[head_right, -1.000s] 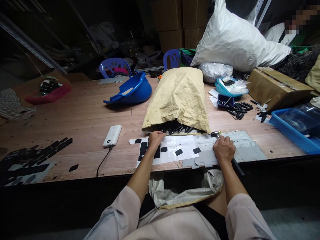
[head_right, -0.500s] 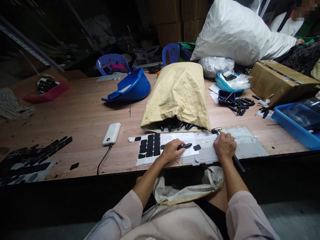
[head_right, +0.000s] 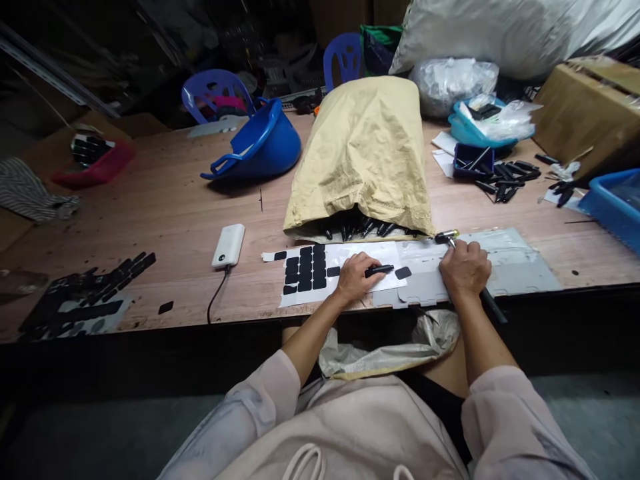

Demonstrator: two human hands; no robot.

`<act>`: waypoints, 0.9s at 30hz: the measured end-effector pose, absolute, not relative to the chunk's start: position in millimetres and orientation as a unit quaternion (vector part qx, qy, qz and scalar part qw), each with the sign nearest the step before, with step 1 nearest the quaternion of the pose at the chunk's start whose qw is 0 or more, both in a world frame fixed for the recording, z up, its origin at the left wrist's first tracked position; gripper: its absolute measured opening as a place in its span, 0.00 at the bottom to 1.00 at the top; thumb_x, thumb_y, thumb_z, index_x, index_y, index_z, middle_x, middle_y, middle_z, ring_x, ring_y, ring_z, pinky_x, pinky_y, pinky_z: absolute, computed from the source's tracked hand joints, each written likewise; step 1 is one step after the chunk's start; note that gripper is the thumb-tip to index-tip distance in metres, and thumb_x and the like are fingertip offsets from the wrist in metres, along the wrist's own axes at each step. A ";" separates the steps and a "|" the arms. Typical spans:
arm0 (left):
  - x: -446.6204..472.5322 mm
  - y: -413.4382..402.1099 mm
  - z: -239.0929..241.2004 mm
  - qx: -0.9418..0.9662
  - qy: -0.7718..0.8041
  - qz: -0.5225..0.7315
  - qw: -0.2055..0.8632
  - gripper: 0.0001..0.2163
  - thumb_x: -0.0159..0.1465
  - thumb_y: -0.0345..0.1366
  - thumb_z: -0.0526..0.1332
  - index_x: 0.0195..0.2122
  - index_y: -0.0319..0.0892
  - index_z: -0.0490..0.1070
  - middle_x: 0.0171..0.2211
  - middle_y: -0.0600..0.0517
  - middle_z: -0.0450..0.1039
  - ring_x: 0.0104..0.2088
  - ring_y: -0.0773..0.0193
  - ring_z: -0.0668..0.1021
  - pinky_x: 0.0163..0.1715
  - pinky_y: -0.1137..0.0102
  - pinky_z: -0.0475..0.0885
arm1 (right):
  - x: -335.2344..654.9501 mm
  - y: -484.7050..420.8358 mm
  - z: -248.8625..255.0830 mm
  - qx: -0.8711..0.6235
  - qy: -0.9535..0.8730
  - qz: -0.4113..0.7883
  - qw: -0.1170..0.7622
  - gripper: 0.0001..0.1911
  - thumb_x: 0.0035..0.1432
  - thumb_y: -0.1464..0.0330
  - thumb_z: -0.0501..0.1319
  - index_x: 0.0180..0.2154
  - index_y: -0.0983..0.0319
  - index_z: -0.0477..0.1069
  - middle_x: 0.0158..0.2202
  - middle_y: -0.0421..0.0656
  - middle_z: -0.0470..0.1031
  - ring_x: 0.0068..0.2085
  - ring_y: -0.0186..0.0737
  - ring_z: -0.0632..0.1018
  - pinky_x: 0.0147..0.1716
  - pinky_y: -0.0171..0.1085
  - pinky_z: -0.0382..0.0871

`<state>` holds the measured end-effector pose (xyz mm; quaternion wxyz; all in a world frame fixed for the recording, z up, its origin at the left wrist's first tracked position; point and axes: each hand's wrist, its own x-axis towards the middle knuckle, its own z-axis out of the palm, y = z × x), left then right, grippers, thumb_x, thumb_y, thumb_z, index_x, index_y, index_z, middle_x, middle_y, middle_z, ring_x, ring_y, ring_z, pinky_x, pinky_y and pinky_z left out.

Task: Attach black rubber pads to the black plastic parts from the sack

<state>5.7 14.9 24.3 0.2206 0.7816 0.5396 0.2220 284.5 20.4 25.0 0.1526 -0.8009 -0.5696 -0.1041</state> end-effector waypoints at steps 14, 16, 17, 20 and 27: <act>4.8 16.1 23.6 0.787 0.524 0.229 0.232 0.10 0.63 0.40 0.76 0.45 0.48 0.82 0.42 0.51 0.79 0.47 0.55 0.79 0.50 0.61 0.73 | 282.8 19.3 30.4 -0.809 -0.555 -0.083 0.172 0.22 0.70 0.63 0.54 0.52 0.67 0.80 0.47 0.60 0.76 0.45 0.55 0.74 0.40 0.46 0.63; 4.7 16.2 22.7 0.788 0.523 0.231 0.231 0.10 0.63 0.40 0.76 0.45 0.48 0.82 0.42 0.51 0.79 0.47 0.55 0.79 0.51 0.61 0.73 | 283.6 19.2 29.6 -0.806 -0.558 -0.087 0.175 0.22 0.69 0.63 0.53 0.51 0.67 0.80 0.47 0.61 0.76 0.45 0.56 0.74 0.39 0.47 0.63; 4.6 16.2 22.3 0.788 0.523 0.231 0.229 0.10 0.64 0.40 0.76 0.45 0.48 0.82 0.42 0.51 0.79 0.47 0.55 0.78 0.51 0.61 0.73 | 284.0 19.1 29.1 -0.805 -0.560 -0.089 0.177 0.22 0.69 0.63 0.53 0.51 0.68 0.80 0.47 0.61 0.76 0.45 0.57 0.74 0.39 0.47 0.63; 4.6 16.2 22.0 0.788 0.524 0.230 0.227 0.10 0.64 0.41 0.75 0.45 0.49 0.82 0.42 0.51 0.78 0.47 0.55 0.78 0.51 0.61 0.73 | 284.5 18.7 28.3 -0.799 -0.565 -0.089 0.187 0.22 0.68 0.63 0.54 0.51 0.68 0.80 0.46 0.62 0.76 0.45 0.57 0.73 0.40 0.49 0.64; 3.6 15.8 25.9 0.786 0.524 0.224 0.238 0.10 0.64 0.40 0.75 0.46 0.48 0.83 0.43 0.51 0.79 0.48 0.53 0.79 0.51 0.60 0.73 | 283.4 19.2 29.5 -0.805 -0.560 -0.079 0.177 0.21 0.69 0.63 0.55 0.51 0.67 0.80 0.47 0.60 0.75 0.46 0.56 0.74 0.41 0.48 0.66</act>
